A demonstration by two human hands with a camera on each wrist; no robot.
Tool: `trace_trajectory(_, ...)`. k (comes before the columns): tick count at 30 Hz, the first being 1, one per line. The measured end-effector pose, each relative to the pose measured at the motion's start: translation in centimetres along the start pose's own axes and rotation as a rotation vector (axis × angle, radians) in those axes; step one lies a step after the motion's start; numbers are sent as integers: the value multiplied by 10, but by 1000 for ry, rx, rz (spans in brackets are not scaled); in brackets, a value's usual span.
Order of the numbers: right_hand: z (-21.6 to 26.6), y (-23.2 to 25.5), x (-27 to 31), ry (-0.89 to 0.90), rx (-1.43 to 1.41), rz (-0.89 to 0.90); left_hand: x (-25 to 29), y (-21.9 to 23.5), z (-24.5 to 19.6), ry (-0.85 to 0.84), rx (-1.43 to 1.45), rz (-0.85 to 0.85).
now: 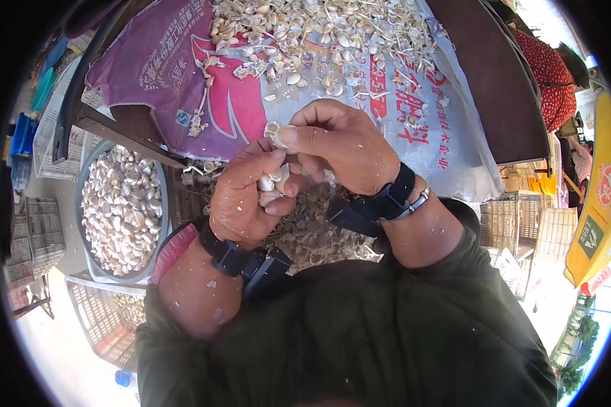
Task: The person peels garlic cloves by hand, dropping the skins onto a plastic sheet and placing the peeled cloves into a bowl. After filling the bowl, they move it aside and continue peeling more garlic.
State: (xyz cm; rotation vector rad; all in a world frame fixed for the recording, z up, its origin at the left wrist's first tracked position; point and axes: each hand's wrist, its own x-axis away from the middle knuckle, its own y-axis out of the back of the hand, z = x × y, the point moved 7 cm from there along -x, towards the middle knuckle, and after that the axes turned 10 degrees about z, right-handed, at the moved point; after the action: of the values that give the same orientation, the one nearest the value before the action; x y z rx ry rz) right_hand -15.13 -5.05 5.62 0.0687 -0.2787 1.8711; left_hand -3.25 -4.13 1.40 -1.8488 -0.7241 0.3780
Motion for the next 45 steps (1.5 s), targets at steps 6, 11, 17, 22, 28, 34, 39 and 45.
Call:
trace_trajectory(6, 2, -15, 2, 29, 141, -48, 6, -1, -4, -58, -50, -1)
trace_trajectory(11, -11, -25, 3, -29, -54, -164, 9, 5, -3, -138, -123, -105)
trace_trajectory(17, 4, -35, 10, 73, 128, -165, 19, -3, -2, -207, -110, -101)
trace_trajectory(22, 45, -108, 17, 495, 995, 41, 58, 9, -22, -236, 152, -44)
trace_trajectory(28, 71, -163, 39, 820, 742, 217, 105, 19, -76, -499, 177, -99)
trace_trajectory(34, 50, -143, 38, 718, 942, 246, 189, 117, -197, -958, 356, -274)
trace_trajectory(39, 16, -111, 32, 535, 993, 291, 223, 158, -217, -921, 986, -290)
trace_trajectory(45, 14, -37, 16, 378, 1128, 150, 247, 203, -217, -1068, 873, -307)
